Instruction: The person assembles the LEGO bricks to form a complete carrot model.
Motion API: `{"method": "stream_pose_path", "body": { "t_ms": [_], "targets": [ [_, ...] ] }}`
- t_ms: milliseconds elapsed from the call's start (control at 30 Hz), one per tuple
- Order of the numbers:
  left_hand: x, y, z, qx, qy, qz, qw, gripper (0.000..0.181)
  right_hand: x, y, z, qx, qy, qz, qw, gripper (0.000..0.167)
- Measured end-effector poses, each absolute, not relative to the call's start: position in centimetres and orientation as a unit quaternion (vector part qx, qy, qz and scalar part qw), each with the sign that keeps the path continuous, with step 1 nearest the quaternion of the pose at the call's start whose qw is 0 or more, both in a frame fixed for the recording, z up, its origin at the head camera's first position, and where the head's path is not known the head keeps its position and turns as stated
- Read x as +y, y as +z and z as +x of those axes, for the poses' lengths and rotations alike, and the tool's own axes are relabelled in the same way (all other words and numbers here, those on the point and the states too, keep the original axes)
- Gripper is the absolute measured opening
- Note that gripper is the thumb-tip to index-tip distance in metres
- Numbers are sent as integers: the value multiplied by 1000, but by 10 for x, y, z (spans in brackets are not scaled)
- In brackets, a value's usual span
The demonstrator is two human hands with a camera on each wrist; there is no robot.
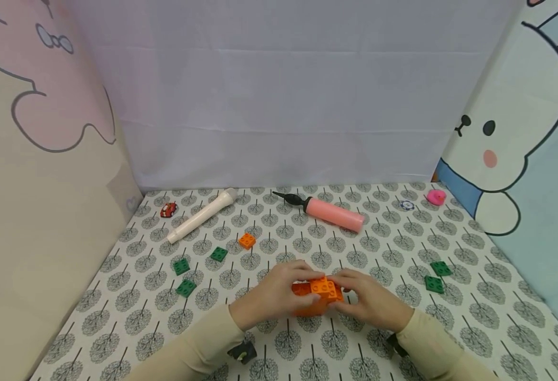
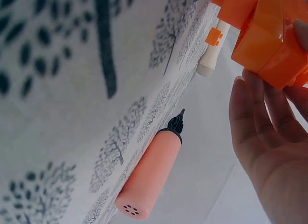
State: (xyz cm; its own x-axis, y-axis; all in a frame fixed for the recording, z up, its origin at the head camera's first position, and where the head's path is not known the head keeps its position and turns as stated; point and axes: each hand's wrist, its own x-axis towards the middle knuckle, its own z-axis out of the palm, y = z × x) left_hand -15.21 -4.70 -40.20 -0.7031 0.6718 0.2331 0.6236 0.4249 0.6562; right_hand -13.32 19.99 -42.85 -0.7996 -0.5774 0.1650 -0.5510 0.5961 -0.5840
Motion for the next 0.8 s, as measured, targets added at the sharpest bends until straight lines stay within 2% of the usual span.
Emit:
{"method": "stream_pose_path", "body": {
  "t_ms": [400,667,800],
  "targets": [
    [-46,-403,-151,844,353,404,9,44,200,-429,-135,892,-319,-318,26,49],
    [-47,-405,-153,837,368,403,30,43,202,-430,-135,892,-322,-317,30,47],
    [-55,-406,-160,846,378,374,32,44,201,-429,-135,891,-319,-323,25,48]
  ]
}}
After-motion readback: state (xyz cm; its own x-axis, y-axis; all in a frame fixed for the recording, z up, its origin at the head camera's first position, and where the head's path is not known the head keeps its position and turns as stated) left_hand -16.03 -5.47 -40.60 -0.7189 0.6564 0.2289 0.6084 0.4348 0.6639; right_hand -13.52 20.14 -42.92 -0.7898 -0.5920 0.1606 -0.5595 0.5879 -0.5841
